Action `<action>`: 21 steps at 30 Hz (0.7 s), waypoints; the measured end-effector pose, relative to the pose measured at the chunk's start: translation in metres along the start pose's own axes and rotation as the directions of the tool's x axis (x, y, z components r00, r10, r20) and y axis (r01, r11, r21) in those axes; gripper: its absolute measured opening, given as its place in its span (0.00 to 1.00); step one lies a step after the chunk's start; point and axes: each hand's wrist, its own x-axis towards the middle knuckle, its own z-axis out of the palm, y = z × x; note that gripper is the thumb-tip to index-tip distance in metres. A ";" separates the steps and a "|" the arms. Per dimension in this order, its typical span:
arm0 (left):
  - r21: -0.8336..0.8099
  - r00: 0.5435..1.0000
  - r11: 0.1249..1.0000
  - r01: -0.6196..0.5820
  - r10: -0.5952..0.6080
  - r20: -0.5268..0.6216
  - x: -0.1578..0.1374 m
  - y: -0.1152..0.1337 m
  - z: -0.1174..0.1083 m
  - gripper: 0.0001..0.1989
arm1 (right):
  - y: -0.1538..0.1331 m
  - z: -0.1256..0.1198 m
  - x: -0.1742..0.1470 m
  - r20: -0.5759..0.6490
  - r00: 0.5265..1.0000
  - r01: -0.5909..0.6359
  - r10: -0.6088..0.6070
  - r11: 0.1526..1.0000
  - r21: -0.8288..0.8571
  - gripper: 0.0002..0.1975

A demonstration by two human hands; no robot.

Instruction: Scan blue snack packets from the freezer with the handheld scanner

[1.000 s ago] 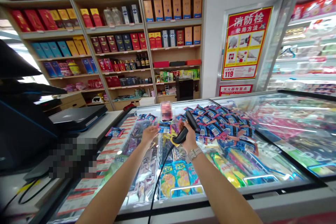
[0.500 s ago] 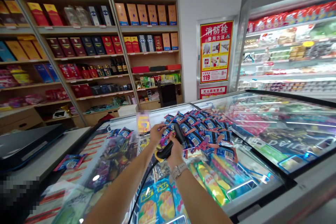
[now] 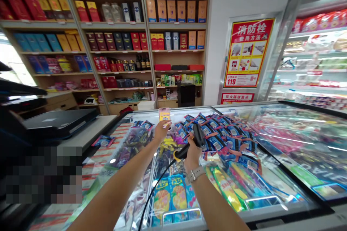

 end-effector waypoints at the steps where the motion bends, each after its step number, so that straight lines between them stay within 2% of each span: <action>1: 0.054 1.000 0.999 -0.002 0.003 -0.023 -0.001 -0.006 -0.023 0.10 | 0.003 0.003 -0.008 0.049 0.999 0.019 -0.019 1.000 0.015 0.13; 3: 0.209 0.998 0.978 0.013 0.000 -0.062 -0.005 -0.021 -0.074 0.11 | 0.013 0.012 -0.026 0.157 0.987 -0.023 0.015 0.999 0.046 0.14; 5: 0.397 0.994 0.915 0.074 -0.034 -0.108 -0.014 -0.039 -0.128 0.13 | 0.029 0.025 -0.047 0.278 0.952 -0.147 0.130 0.988 0.040 0.13; 8: 0.606 0.963 0.751 0.263 -0.168 -0.210 -0.037 -0.066 -0.198 0.19 | 0.057 0.045 -0.081 0.435 0.832 -0.365 0.344 0.930 -0.036 0.11; 11: 0.676 0.904 0.603 0.424 -0.329 -0.273 -0.064 -0.085 -0.243 0.20 | 0.083 0.060 -0.110 0.499 0.706 -0.524 0.502 0.845 -0.110 0.09; 13: 0.695 0.897 0.580 0.426 -0.369 -0.242 -0.078 -0.090 -0.257 0.21 | 0.095 0.064 -0.123 0.508 0.654 -0.582 0.560 0.802 -0.136 0.08; 15: 0.684 0.915 0.618 0.387 -0.346 -0.206 -0.087 -0.089 -0.259 0.19 | 0.102 0.065 -0.129 0.512 0.629 -0.605 0.585 0.782 -0.150 0.07; 17: 0.608 0.939 0.720 0.335 -0.306 -0.155 -0.089 -0.083 -0.249 0.17 | 0.103 0.064 -0.130 0.516 0.623 -0.602 0.588 0.782 -0.165 0.06; 19: 0.446 0.952 0.842 0.304 -0.282 -0.118 -0.088 -0.075 -0.232 0.13 | 0.101 0.062 -0.127 0.511 0.620 -0.592 0.595 0.783 -0.193 0.06; 21: 0.273 0.948 0.910 0.314 -0.284 -0.144 -0.085 -0.067 -0.210 0.07 | 0.096 0.061 -0.124 0.504 0.607 -0.586 0.614 0.774 -0.237 0.08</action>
